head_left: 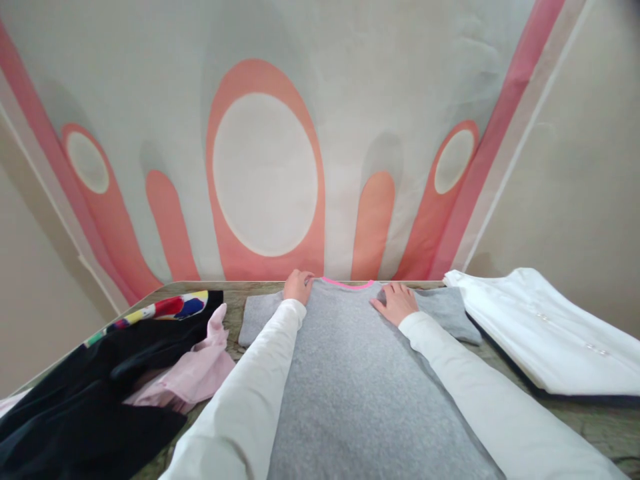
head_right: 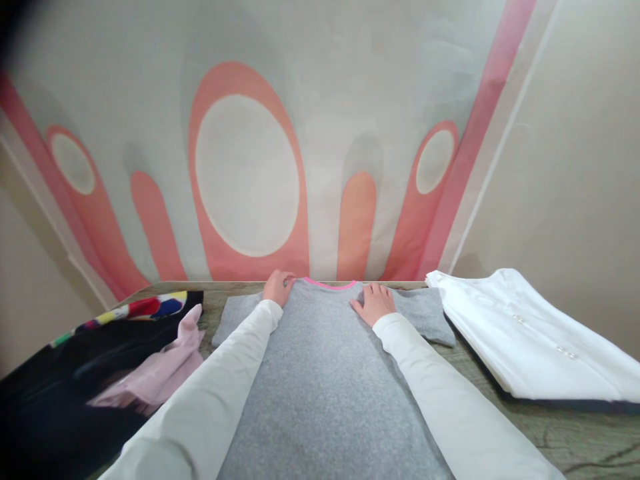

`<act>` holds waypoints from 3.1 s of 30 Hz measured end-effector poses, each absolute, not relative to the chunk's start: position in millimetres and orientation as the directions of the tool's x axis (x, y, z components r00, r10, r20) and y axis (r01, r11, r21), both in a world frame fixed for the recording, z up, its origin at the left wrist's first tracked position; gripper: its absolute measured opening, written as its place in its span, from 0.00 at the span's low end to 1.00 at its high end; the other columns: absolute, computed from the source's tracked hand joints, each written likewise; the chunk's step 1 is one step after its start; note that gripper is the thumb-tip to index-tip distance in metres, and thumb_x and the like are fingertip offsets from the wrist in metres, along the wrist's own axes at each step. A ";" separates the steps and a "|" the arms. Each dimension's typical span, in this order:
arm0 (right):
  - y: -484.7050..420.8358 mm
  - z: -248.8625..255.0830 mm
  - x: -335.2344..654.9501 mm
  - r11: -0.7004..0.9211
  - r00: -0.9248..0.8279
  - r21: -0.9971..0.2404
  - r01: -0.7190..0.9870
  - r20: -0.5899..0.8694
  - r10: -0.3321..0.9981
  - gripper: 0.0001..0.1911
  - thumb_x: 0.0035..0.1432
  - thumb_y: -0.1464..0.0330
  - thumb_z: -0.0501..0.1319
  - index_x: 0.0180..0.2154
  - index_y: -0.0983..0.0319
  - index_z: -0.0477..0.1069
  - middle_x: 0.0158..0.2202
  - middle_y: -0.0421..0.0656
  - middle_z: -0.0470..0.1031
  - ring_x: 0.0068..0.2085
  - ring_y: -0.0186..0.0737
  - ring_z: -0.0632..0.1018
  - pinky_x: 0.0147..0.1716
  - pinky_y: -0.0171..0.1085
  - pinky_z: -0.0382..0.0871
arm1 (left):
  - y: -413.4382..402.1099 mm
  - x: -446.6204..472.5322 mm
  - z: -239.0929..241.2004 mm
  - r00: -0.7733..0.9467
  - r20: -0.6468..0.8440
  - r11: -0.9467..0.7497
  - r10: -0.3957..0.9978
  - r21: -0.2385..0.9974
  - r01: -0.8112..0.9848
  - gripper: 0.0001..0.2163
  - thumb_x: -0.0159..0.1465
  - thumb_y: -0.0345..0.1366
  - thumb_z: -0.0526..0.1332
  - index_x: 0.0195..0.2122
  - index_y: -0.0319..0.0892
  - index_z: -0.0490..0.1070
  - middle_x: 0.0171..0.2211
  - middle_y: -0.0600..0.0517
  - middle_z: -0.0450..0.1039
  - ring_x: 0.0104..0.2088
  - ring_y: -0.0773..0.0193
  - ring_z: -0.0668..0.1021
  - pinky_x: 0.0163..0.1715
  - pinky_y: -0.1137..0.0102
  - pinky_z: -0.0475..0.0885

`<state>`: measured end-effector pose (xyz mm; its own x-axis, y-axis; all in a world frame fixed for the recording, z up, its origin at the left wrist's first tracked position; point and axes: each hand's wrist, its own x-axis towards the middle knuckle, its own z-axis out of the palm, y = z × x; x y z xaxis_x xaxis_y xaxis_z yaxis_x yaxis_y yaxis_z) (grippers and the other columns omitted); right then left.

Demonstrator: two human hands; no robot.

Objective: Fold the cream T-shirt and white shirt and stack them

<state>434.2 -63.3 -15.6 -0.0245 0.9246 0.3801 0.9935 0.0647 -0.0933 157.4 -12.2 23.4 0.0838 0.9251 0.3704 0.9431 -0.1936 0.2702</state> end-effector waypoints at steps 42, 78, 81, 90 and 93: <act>-136.5 -10.9 453.3 0.347 -0.347 -0.114 0.931 0.015 0.938 0.35 0.56 0.48 0.36 0.60 0.56 0.44 0.63 0.41 0.43 0.62 0.44 0.46 0.57 0.47 0.40 | -74.2 214.2 -11.5 0.493 0.154 -0.504 0.856 0.048 0.862 0.28 0.60 0.57 0.40 0.59 0.54 0.49 0.62 0.52 0.44 0.59 0.44 0.48 0.51 0.44 0.40; -214.0 10.4 507.5 0.245 -0.242 -0.037 0.969 0.075 0.967 0.24 0.57 0.68 0.46 0.56 0.64 0.57 0.59 0.46 0.56 0.57 0.44 0.60 0.53 0.42 0.53 | -152.6 332.3 21.2 0.751 -0.038 -0.728 0.659 0.217 0.650 0.24 0.61 0.45 0.47 0.57 0.42 0.52 0.60 0.44 0.47 0.59 0.51 0.53 0.52 0.47 0.48; -217.8 11.8 510.4 0.233 -0.232 -0.021 0.972 0.041 0.972 0.23 0.57 0.66 0.47 0.54 0.63 0.60 0.57 0.47 0.58 0.56 0.47 0.62 0.51 0.45 0.56 | -159.2 344.7 7.7 0.738 0.048 -0.730 0.673 0.209 0.651 0.26 0.62 0.49 0.42 0.58 0.41 0.51 0.61 0.44 0.46 0.59 0.51 0.52 0.53 0.48 0.47; -194.4 22.7 538.2 -0.076 0.083 -0.060 0.995 0.108 0.991 0.18 0.57 0.70 0.47 0.49 0.67 0.62 0.43 0.54 0.70 0.44 0.46 0.72 0.43 0.39 0.61 | -165.5 337.6 -7.2 0.731 0.206 -0.759 0.650 0.156 0.632 0.28 0.62 0.53 0.40 0.58 0.42 0.52 0.60 0.46 0.47 0.59 0.51 0.52 0.55 0.52 0.44; -189.3 15.0 545.3 -0.162 0.172 -0.078 0.984 0.138 0.975 0.23 0.56 0.71 0.49 0.54 0.69 0.55 0.43 0.56 0.69 0.42 0.47 0.73 0.41 0.39 0.61 | -165.6 338.5 -6.8 0.728 0.209 -0.757 0.653 0.165 0.632 0.28 0.61 0.53 0.41 0.58 0.43 0.52 0.61 0.46 0.47 0.59 0.51 0.52 0.55 0.51 0.44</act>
